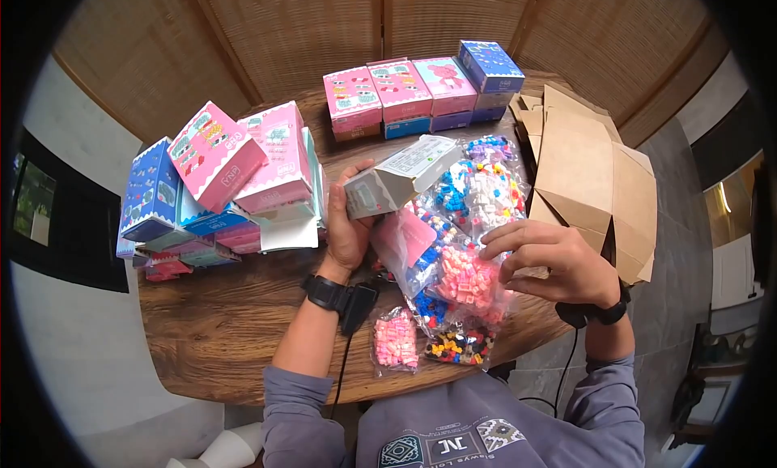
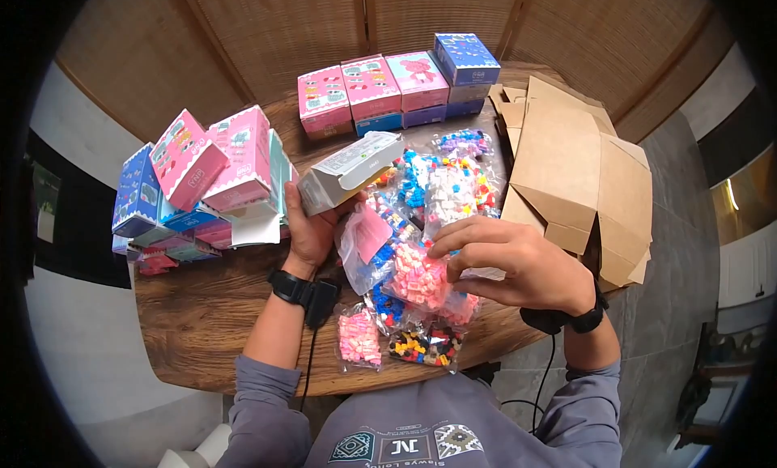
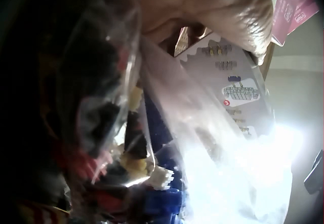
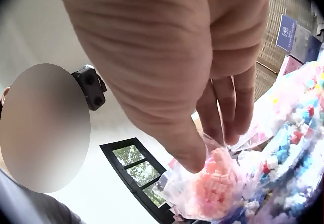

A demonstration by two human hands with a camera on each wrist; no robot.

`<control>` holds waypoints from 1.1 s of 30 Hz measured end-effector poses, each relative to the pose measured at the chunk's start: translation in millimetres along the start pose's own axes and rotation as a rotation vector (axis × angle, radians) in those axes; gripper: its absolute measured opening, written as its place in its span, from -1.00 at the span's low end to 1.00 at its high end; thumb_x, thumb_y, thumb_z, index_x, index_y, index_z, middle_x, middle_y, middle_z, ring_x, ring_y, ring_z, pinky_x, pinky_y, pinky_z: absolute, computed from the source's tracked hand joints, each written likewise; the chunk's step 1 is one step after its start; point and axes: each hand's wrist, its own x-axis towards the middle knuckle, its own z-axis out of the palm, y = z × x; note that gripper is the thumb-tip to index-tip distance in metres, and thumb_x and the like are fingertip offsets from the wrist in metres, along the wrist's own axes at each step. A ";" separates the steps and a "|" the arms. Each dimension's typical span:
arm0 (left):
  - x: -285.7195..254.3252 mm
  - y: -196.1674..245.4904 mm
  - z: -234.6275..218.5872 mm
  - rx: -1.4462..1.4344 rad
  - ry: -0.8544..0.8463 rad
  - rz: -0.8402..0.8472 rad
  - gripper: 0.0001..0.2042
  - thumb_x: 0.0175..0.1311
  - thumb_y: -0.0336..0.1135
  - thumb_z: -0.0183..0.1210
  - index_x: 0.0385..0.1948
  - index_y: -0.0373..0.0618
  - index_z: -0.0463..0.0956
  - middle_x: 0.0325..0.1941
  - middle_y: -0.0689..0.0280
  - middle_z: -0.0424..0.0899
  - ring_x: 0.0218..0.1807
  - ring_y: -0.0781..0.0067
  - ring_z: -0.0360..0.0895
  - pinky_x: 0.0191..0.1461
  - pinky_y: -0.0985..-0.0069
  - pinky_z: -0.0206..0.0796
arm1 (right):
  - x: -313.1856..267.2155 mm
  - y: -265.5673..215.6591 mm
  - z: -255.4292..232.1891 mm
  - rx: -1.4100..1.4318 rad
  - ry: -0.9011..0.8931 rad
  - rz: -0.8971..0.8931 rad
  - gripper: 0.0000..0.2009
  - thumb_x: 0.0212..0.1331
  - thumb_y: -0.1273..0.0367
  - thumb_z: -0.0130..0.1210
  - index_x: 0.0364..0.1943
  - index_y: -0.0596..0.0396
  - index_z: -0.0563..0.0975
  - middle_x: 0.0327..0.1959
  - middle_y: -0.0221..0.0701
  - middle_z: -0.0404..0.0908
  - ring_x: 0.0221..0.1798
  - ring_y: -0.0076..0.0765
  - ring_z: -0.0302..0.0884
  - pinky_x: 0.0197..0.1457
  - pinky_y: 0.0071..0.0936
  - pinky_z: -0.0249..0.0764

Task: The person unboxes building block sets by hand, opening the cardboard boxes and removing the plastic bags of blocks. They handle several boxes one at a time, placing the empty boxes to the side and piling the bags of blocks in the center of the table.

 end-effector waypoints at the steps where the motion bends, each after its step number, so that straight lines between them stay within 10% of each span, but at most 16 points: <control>1: 0.1 0.6 -1.9 -0.003 -0.003 0.005 -0.06 0.23 0.58 -0.41 0.20 -0.16 0.40 0.03 0.14 0.66 0.00 0.22 0.63 0.20 0.27 0.38 | 0.7 0.6 0.2 -0.038 0.007 -0.018 -0.83 -0.03 0.54 0.33 -0.37 0.13 0.55 -0.03 -0.35 0.63 0.14 -0.11 0.54 0.08 -0.23 0.53; 17: -5.5 11.8 7.8 -0.132 -0.122 0.075 -0.10 0.30 0.48 -0.43 0.31 -0.23 0.22 0.24 0.02 0.47 0.21 0.07 0.46 0.31 0.16 0.24 | 0.8 -22.1 -13.7 -0.183 -0.189 0.071 -0.65 -0.06 0.43 0.36 -0.11 0.08 0.59 0.04 -0.32 0.57 0.15 -0.10 0.47 0.18 -0.20 0.48; 33: -9.6 19.7 7.6 0.190 -0.259 0.183 -0.06 0.31 0.49 -0.49 0.26 -0.34 0.25 0.27 0.00 0.42 0.34 0.16 0.36 0.43 0.29 0.16 | 71.1 -22.3 1.4 0.000 0.261 -0.002 -0.46 0.18 0.27 0.27 0.26 -0.01 0.43 0.18 -0.17 0.48 0.20 -0.02 0.46 0.22 -0.20 0.45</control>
